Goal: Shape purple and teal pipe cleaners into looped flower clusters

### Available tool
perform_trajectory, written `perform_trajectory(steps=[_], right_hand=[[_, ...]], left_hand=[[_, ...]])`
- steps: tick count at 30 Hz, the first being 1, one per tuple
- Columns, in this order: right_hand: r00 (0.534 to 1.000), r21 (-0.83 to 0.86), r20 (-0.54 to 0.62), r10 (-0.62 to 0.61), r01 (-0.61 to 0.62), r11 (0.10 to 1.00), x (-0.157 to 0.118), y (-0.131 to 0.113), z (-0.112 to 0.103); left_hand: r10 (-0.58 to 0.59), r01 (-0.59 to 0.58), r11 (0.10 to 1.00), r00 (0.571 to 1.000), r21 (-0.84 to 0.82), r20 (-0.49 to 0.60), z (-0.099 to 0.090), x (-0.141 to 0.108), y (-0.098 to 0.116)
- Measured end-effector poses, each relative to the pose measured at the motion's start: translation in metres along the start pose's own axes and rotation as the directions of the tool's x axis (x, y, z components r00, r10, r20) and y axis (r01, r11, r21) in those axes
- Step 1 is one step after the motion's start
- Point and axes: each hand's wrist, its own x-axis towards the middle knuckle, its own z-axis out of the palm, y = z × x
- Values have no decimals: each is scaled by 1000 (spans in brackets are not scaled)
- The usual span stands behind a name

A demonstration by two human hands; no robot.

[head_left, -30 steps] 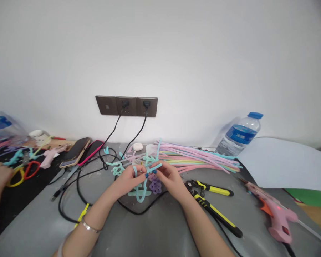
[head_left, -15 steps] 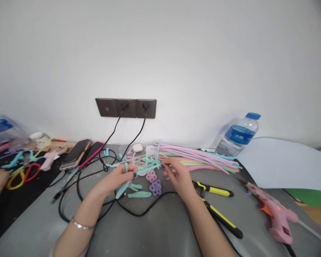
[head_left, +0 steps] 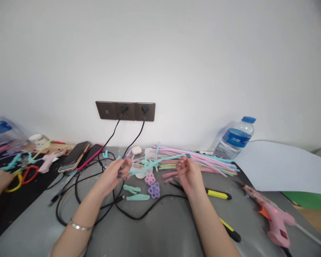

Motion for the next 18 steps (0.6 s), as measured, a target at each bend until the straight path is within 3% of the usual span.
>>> perform_trajectory(steps=[3, 6, 9, 12, 15, 18], right_hand=[[997, 78, -71, -22, 28, 997, 8, 0, -8], [994, 144, -108, -5, 20, 989, 9, 0, -10], [990, 178, -142, 2, 24, 984, 10, -2, -11], [995, 142, -97, -21, 35, 989, 10, -5, -10], [991, 134, 56, 118, -125, 983, 0, -6, 1], [891, 88, 251, 379, -411, 907, -19, -1, 21]], left_hand=[[88, -108, 967, 991, -230, -96, -1, 5, 0], [138, -177, 923, 981, -342, -135, 1, 10, -3], [159, -225, 915, 964, -336, -214, 5, 13, -9], [124, -184, 942, 968, -282, -216, 10, 14, -15], [105, -137, 956, 986, -261, -130, 17, 14, -22], [135, -155, 957, 986, -245, -97, 24, 13, -29]])
